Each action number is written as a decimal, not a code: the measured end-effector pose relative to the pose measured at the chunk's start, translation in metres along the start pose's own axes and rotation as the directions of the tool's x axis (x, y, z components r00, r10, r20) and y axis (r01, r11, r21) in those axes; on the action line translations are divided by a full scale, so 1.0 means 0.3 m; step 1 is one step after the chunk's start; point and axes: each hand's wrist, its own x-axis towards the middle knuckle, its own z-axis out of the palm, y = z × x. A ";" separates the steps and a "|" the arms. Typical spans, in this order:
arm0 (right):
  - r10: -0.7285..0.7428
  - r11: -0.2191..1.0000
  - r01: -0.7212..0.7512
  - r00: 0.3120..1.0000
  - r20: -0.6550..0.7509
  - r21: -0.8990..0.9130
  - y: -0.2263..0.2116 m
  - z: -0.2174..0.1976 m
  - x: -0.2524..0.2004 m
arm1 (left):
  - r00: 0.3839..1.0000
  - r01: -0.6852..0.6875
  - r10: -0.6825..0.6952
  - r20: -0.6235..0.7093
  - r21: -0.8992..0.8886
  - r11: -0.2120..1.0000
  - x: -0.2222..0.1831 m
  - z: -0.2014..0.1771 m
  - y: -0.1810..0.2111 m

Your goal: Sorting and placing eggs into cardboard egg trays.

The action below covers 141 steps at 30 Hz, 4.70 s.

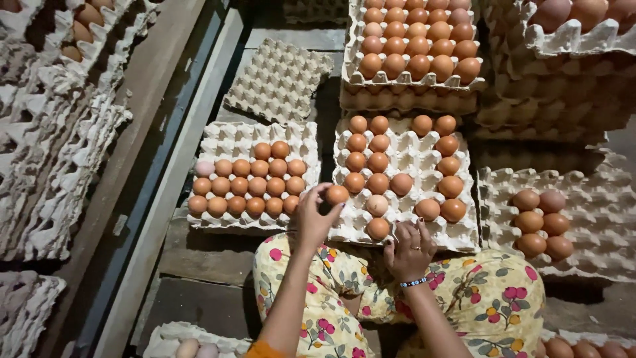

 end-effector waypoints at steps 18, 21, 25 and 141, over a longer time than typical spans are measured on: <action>-0.006 1.000 0.005 1.000 -0.016 -0.021 0.001 0.007 0.000 | 0.995 -0.011 -0.065 0.075 0.732 0.681 0.600 -0.106 -0.216; -0.009 1.000 0.009 1.000 -0.007 -0.025 -0.001 0.003 0.006 | 0.985 -0.029 -0.114 0.132 0.768 0.639 0.605 -0.126 -0.198; 0.015 1.000 -0.015 1.000 -0.002 -0.017 0.002 0.014 -0.002 | 0.984 -0.034 -0.118 0.132 0.795 0.606 0.602 -0.140 -0.189; -0.041 -0.523 -0.802 0.363 0.931 0.289 -0.220 -0.390 0.244 | 0.816 0.525 -0.311 0.487 -0.849 0.049 -0.382 -0.053 0.080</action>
